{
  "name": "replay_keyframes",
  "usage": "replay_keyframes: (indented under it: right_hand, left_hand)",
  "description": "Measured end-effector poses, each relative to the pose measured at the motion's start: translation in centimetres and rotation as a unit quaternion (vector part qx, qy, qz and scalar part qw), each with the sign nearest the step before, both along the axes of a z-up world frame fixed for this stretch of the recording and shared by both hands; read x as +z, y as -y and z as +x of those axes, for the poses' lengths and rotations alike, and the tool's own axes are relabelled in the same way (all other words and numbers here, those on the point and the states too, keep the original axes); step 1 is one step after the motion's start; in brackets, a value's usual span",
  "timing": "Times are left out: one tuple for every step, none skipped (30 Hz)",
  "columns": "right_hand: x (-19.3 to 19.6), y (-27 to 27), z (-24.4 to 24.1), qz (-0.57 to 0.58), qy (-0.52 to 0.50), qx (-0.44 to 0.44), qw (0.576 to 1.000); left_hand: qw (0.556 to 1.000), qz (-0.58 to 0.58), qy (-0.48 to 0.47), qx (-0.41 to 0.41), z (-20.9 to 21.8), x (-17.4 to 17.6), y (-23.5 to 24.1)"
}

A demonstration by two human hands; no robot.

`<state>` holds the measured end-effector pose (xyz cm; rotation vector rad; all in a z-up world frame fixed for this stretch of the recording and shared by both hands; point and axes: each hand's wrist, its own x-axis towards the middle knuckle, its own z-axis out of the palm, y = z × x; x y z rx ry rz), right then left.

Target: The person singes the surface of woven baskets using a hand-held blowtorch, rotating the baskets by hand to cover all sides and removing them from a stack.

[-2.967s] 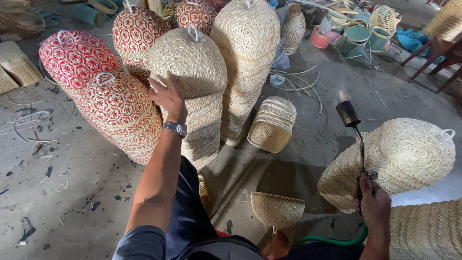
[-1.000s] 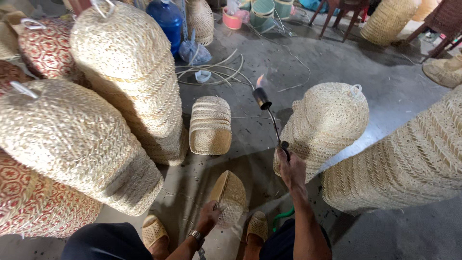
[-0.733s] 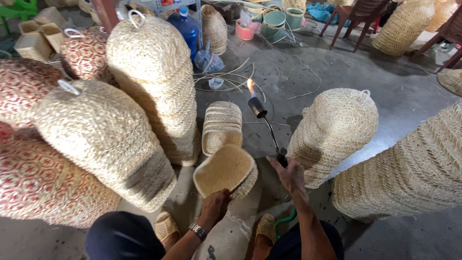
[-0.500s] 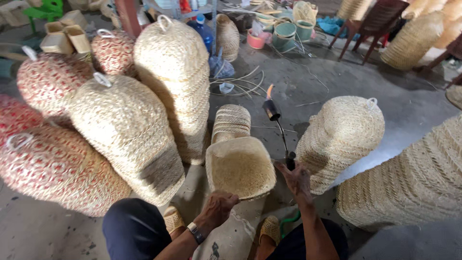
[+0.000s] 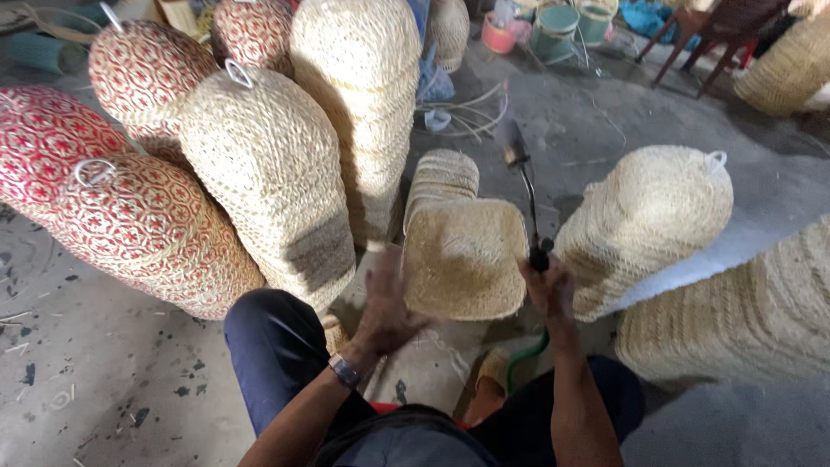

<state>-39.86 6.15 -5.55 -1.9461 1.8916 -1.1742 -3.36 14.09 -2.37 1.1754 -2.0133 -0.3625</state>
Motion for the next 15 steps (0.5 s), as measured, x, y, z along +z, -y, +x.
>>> replay_keyframes:
  right_hand:
    - [0.9,-0.6,-0.1,0.009,0.017,0.005,1.000]
    - [1.8,-0.9,0.3,0.014,0.034,0.010,0.999]
    - [2.4,-1.3,1.0,0.007,0.048,0.021,0.999]
    - [3.1,-1.5,1.6,-0.003,0.061,0.033,0.998]
    - [3.6,-1.8,2.3,-0.013,0.073,0.046,0.996]
    - [4.2,-1.9,3.0,0.015,0.071,0.021,0.997]
    - [4.7,-2.0,3.6,0.042,0.068,-0.004,0.997]
    - [5.1,-2.5,4.0,0.072,0.067,-0.031,0.995]
    - [5.6,-2.6,4.2,0.080,0.047,-0.032,0.995]
    - [6.2,-2.6,4.2,0.089,0.026,-0.034,0.995]
    - [6.7,-3.0,4.2,0.099,0.006,-0.036,0.994]
    - [7.3,-3.8,4.0,0.067,0.007,-0.028,0.997]
    - [8.0,-4.6,3.8,0.035,0.008,-0.020,0.999]
    - [8.6,-5.2,4.0,0.004,0.008,-0.009,1.000]
    - [9.2,-5.8,4.4,0.030,-0.015,0.006,0.999]
  left_hand:
    - [0.996,0.059,-0.066,0.013,0.2,-0.6,0.4]
    - [0.984,0.115,-0.131,0.028,0.6,-1.1,1.5]
    - [0.965,0.170,-0.194,0.043,0.7,-1.9,2.1]
    - [0.911,0.311,-0.270,0.016,0.8,-2.7,2.6]
    - [0.831,0.442,-0.337,-0.014,1.0,-3.5,3.2]
    - [0.729,0.558,-0.395,-0.046,1.1,-4.2,3.7]
    - [0.716,0.534,-0.444,-0.065,0.9,-4.9,4.2]
    - [0.701,0.512,-0.490,-0.082,0.7,-5.4,4.6]
    - [0.683,0.489,-0.534,-0.100,0.6,-5.9,4.8]
    - [0.666,0.496,-0.551,-0.077,0.5,-6.1,4.7]
    - [0.649,0.503,-0.568,-0.054,0.6,-6.1,4.9]
    - [0.630,0.508,-0.586,-0.030,0.5,-5.9,5.3]
    - [0.677,0.480,-0.558,-0.030,0.8,-5.5,5.6]
    - [0.720,0.449,-0.528,-0.028,1.5,-5.1,5.8]
    - [0.761,0.416,-0.497,-0.026,1.9,-4.6,6.1]
